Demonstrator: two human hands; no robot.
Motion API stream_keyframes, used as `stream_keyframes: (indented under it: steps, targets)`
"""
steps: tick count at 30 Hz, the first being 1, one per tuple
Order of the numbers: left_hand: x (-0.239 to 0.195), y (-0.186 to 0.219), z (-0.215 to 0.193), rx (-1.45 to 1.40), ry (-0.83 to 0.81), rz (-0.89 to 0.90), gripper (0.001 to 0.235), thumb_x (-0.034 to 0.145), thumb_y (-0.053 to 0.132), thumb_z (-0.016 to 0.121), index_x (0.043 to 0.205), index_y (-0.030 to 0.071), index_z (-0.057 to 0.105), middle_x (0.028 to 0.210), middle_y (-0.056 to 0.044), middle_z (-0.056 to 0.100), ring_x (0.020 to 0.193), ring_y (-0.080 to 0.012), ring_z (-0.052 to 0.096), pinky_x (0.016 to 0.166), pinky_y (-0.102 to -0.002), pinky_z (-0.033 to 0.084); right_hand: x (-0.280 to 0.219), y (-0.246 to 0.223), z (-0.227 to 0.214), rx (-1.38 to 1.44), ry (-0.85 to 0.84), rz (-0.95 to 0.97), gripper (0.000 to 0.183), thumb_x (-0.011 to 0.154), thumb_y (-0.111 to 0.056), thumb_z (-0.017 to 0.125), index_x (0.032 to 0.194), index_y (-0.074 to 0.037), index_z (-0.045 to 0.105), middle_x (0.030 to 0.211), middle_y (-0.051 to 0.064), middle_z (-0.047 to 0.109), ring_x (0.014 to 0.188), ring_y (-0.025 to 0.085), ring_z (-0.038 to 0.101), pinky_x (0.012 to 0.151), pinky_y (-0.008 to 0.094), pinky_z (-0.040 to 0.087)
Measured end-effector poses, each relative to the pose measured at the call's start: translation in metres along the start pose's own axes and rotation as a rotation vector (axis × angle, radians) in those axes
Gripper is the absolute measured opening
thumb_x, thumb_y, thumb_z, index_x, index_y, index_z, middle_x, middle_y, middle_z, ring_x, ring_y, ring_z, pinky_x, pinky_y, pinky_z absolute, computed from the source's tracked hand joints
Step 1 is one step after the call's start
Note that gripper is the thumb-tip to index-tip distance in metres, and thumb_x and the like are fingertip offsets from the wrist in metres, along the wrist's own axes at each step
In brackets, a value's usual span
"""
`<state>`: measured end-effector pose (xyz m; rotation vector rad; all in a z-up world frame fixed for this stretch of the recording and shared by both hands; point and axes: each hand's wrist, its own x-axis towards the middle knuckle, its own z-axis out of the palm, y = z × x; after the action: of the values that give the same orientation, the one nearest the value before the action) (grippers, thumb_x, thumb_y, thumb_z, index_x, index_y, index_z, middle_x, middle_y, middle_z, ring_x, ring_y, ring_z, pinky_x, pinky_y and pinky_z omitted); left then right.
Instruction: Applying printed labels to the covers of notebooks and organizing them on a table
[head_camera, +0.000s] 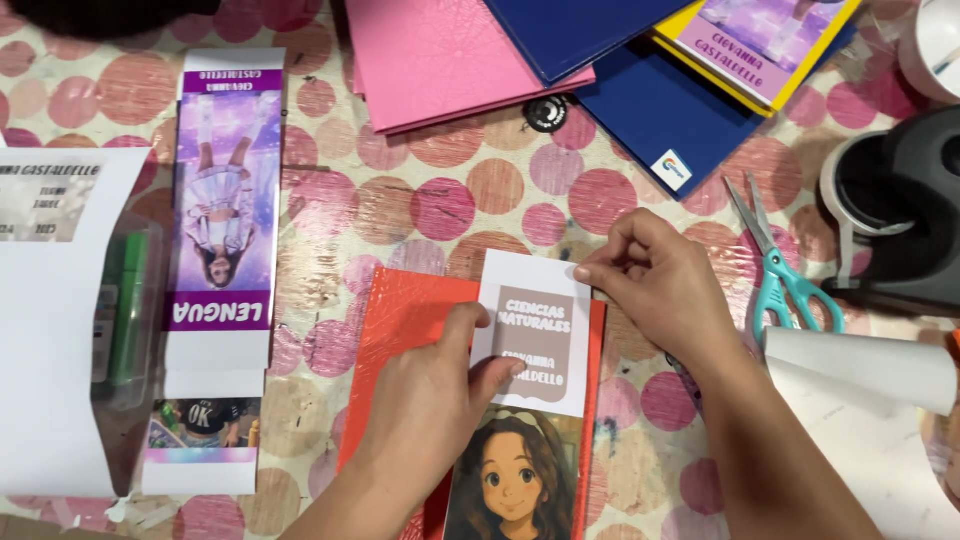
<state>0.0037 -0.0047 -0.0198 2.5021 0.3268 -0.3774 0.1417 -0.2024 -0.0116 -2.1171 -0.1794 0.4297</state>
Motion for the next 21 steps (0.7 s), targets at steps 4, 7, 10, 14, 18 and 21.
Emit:
stream_keyframes:
  steps: [4,7,10,14,18,21]
  targets:
    - [-0.003,0.001,-0.002,0.005,0.061,0.051,0.054,0.092,0.050,0.071,0.135,0.023,0.050,0.080,-0.013,0.076,0.066,-0.0481,0.069,0.052,-0.059,0.049,0.003,0.005,0.000,-0.021,-0.005,0.011,0.035,0.086,-0.011,0.085,0.082,-0.015,0.050,0.077,-0.001,0.078,0.072,0.004,0.061,0.066,0.025,0.045]
    - [-0.004,0.000,0.000,0.005,0.069,0.070,0.054,0.092,0.049,0.071,0.135,0.022,0.051,0.073,-0.014,0.073,0.063,-0.0457,0.068,0.050,-0.057,0.049,0.003,0.010,0.001,0.000,-0.009,-0.007,0.034,0.085,-0.010,0.085,0.084,-0.014,0.052,0.079,0.001,0.079,0.073,0.004,0.061,0.066,0.024,0.046]
    - [-0.004,-0.001,0.001,0.015,0.093,0.090,0.054,0.092,0.049,0.072,0.134,0.022,0.051,0.075,-0.015,0.074,0.064,-0.0459,0.069,0.051,-0.058,0.050,0.004,0.013,0.002,0.013,-0.006,-0.028,0.034,0.085,-0.009,0.084,0.083,-0.014,0.051,0.079,0.000,0.079,0.073,0.003,0.060,0.066,0.023,0.046]
    - [-0.005,0.001,0.000,0.010,0.080,0.080,0.053,0.092,0.049,0.070,0.135,0.022,0.052,0.076,-0.013,0.074,0.064,-0.0441,0.070,0.050,-0.058,0.050,0.004,0.012,0.002,0.023,-0.011,-0.028,0.034,0.085,-0.007,0.084,0.084,-0.014,0.051,0.079,0.001,0.079,0.074,0.003,0.062,0.067,0.023,0.048]
    - [-0.004,0.002,-0.002,0.019,0.045,0.067,0.057,0.092,0.047,0.070,0.141,0.023,0.050,0.078,-0.014,0.075,0.068,-0.0451,0.070,0.053,-0.059,0.051,0.003,0.010,0.002,0.032,-0.009,-0.006,0.034,0.085,-0.007,0.084,0.083,-0.014,0.050,0.079,0.001,0.079,0.074,0.003,0.061,0.067,0.023,0.047]
    - [-0.004,0.002,0.000,0.023,0.059,0.063,0.059,0.091,0.048,0.071,0.141,0.023,0.052,0.078,-0.014,0.075,0.068,-0.0446,0.070,0.054,-0.058,0.051,0.003,0.009,0.002,0.027,-0.011,0.011,0.034,0.085,-0.009,0.084,0.083,-0.014,0.050,0.080,0.002,0.080,0.074,0.004,0.061,0.067,0.024,0.047]
